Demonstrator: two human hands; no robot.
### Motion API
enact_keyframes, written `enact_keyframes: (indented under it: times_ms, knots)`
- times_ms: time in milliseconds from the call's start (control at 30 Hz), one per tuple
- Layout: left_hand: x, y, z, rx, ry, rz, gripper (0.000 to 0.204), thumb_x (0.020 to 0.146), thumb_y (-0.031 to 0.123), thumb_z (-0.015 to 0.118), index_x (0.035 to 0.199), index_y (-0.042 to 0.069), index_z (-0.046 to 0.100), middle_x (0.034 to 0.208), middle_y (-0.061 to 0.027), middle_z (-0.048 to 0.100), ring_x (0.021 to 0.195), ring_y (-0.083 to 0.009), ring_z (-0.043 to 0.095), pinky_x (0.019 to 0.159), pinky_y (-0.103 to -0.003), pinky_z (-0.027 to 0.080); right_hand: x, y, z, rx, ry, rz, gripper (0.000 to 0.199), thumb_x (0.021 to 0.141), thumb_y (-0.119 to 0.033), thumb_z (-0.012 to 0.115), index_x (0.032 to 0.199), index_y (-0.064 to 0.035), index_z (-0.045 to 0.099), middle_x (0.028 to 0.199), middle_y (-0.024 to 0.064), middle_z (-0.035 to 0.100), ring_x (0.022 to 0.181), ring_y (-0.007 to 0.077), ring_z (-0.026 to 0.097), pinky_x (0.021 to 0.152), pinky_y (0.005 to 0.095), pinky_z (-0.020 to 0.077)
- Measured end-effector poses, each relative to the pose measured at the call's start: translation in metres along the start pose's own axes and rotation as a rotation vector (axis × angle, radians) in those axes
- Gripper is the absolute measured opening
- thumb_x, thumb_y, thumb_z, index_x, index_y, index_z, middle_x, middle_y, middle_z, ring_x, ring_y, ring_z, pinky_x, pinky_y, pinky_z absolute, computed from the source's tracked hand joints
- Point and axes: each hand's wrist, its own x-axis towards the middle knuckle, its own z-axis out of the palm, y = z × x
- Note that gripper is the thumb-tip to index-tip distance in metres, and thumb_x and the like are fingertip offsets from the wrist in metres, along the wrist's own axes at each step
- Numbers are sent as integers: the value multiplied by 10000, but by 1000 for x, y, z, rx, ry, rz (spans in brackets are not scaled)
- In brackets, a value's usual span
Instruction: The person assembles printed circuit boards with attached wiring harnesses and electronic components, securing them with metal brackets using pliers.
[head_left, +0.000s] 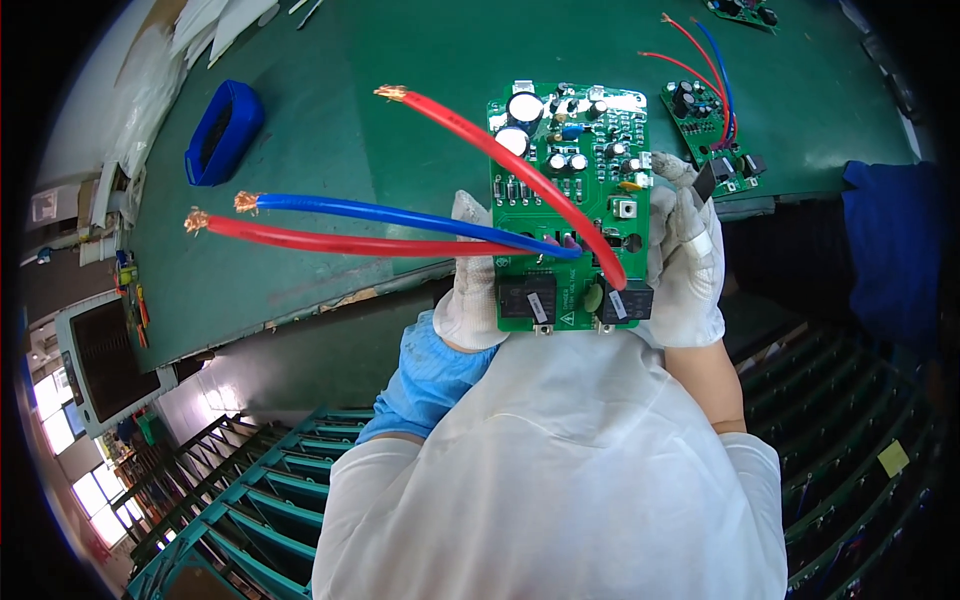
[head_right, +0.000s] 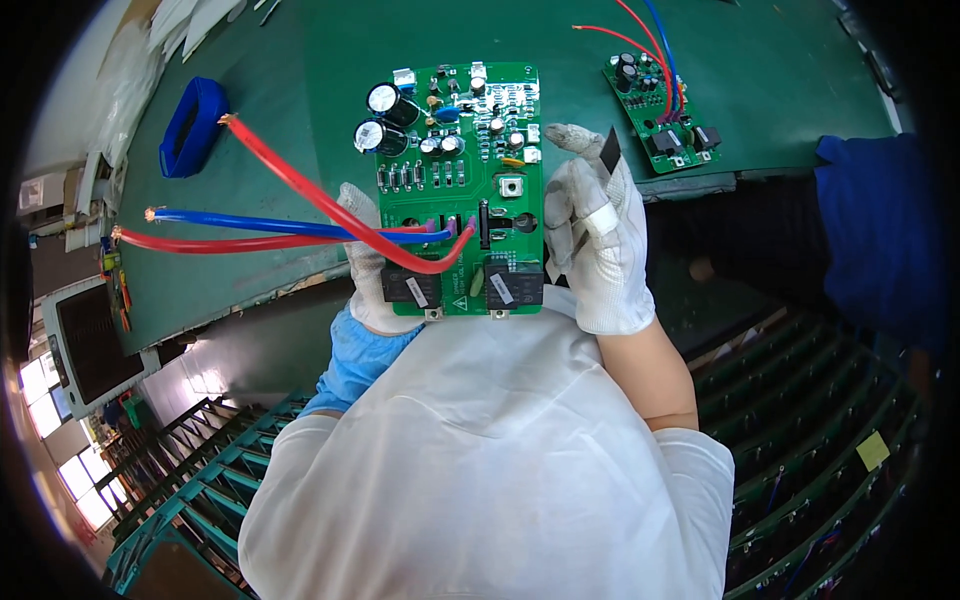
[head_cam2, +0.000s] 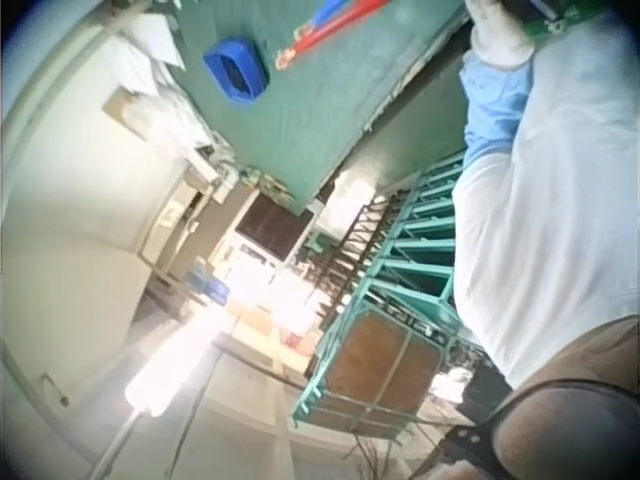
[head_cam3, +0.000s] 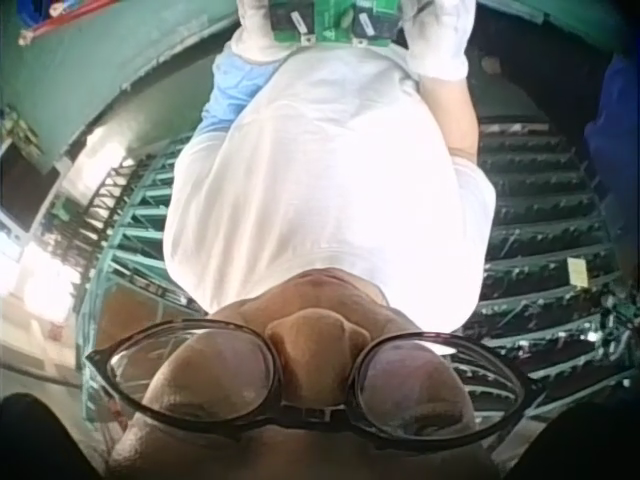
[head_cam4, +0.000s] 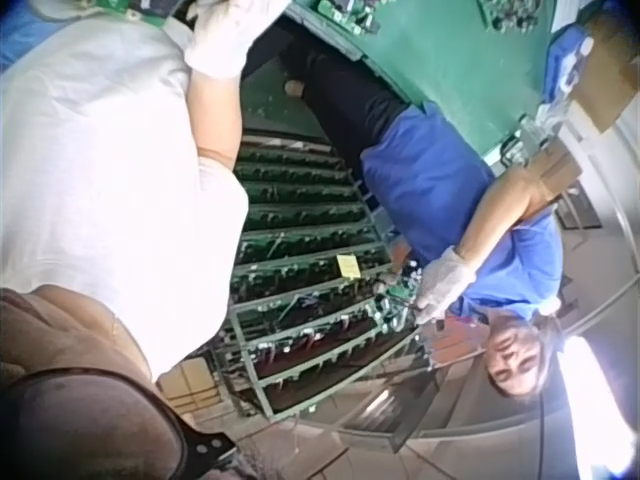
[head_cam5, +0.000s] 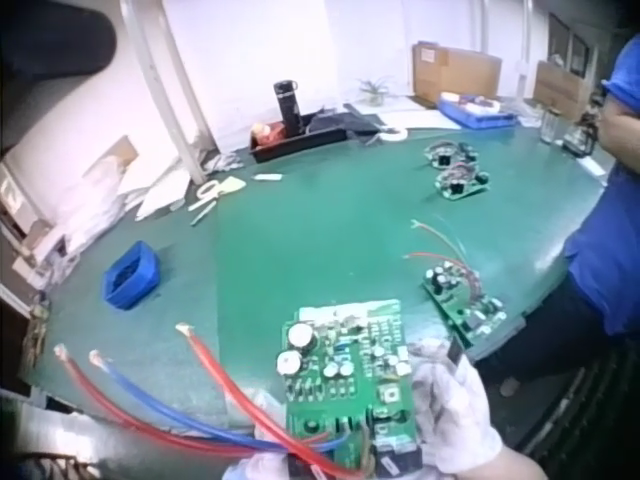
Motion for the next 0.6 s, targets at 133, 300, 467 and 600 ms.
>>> enact_keyframes:
  times_ms: [133,300,467,600]
  knots:
    - [3,-1,-4,-144,127,-21,779,751,609,635,1339,166,382,1261,-117,496,1126,-289,516,952,-457,461,1,7,2,14,16,-10,516,901,-363,551,1242,14,466,699,-25,517,457,19,402,387,168,276]
    - [4,-2,61,147,14,-77,944,695,696,615,1353,69,359,1286,-153,480,1138,-331,501,947,-496,459,6,2,9,17,31,2,473,904,-355,550,1205,6,498,696,-30,531,442,16,399,379,181,263]
    - [8,-6,58,-204,-198,-34,895,754,713,523,1352,65,367,1266,-148,499,1107,-289,530,953,-458,453,4,3,-1,-61,-15,73,385,870,-340,598,1060,-9,545,623,-30,505,388,33,368,363,186,262]
    - [8,-5,81,231,138,177,901,744,687,565,1359,64,353,1265,-160,492,1085,-311,543,936,-472,467,3,-1,3,-169,-3,42,358,856,-336,614,1017,-21,560,632,-33,503,395,26,364,373,177,273]
